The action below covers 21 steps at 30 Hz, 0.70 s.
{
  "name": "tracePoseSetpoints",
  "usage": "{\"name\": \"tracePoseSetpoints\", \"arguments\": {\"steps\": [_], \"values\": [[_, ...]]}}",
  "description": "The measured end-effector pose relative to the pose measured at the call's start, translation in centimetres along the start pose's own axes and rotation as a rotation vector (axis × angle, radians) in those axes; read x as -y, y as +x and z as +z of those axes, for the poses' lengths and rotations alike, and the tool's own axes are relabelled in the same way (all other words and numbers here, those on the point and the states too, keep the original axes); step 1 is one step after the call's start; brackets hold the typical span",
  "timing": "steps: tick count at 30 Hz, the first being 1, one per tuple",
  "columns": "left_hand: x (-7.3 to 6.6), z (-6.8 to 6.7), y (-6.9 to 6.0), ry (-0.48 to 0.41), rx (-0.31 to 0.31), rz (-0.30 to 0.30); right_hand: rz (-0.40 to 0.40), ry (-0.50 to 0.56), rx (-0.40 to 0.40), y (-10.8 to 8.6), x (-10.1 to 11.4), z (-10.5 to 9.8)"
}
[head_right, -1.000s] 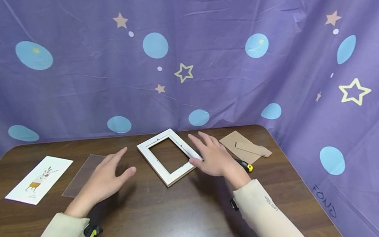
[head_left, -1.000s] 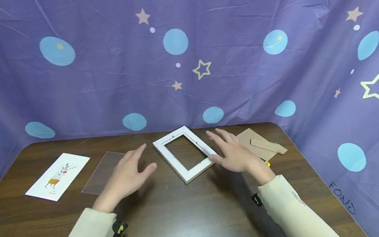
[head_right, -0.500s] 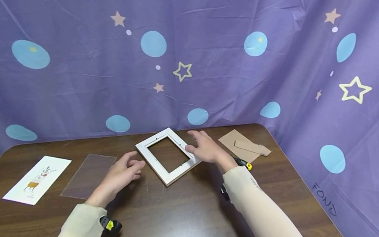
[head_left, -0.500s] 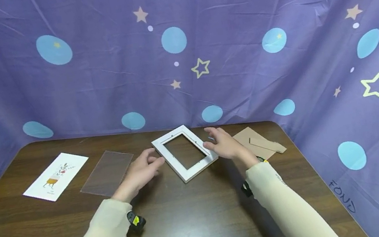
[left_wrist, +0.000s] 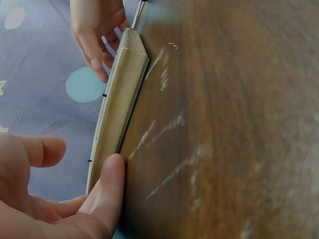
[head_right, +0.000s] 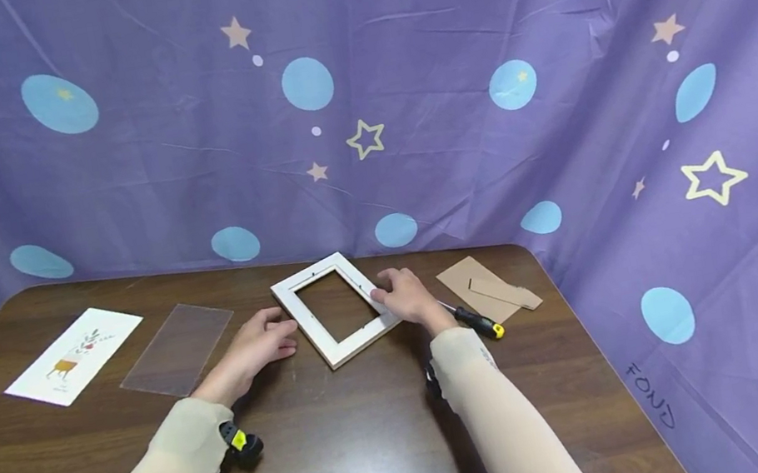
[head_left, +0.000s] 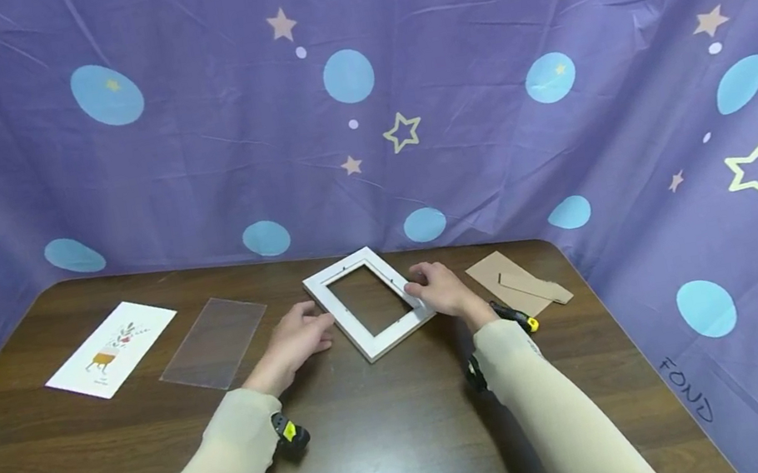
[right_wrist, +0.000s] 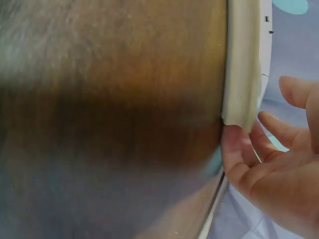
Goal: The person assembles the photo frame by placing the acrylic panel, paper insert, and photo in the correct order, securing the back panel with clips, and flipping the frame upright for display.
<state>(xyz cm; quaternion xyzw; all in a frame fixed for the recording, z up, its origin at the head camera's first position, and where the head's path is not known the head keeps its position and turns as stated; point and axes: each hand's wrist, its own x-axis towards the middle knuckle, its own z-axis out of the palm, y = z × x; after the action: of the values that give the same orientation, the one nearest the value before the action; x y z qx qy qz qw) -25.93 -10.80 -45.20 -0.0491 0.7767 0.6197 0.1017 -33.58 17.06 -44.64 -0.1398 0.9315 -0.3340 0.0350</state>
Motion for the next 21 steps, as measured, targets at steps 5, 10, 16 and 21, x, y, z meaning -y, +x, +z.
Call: {"name": "tracePoseSetpoints", "arguments": {"steps": [5,10,16,21], "values": [[0.1,0.4,0.4,-0.021,0.004,0.001,0.044,0.032,-0.037,0.5,0.0,0.7],[0.0,0.6,0.5,-0.009,0.011,-0.002,0.060,0.066,-0.019,0.7,0.3,1.2],[-0.1,0.8,0.6,0.024,0.014,-0.007,0.060,0.063,-0.004,0.7,0.2,1.4],[-0.1,0.7,0.8,0.057,0.010,-0.012,0.074,0.107,0.016,0.6,0.0,1.5]]}}
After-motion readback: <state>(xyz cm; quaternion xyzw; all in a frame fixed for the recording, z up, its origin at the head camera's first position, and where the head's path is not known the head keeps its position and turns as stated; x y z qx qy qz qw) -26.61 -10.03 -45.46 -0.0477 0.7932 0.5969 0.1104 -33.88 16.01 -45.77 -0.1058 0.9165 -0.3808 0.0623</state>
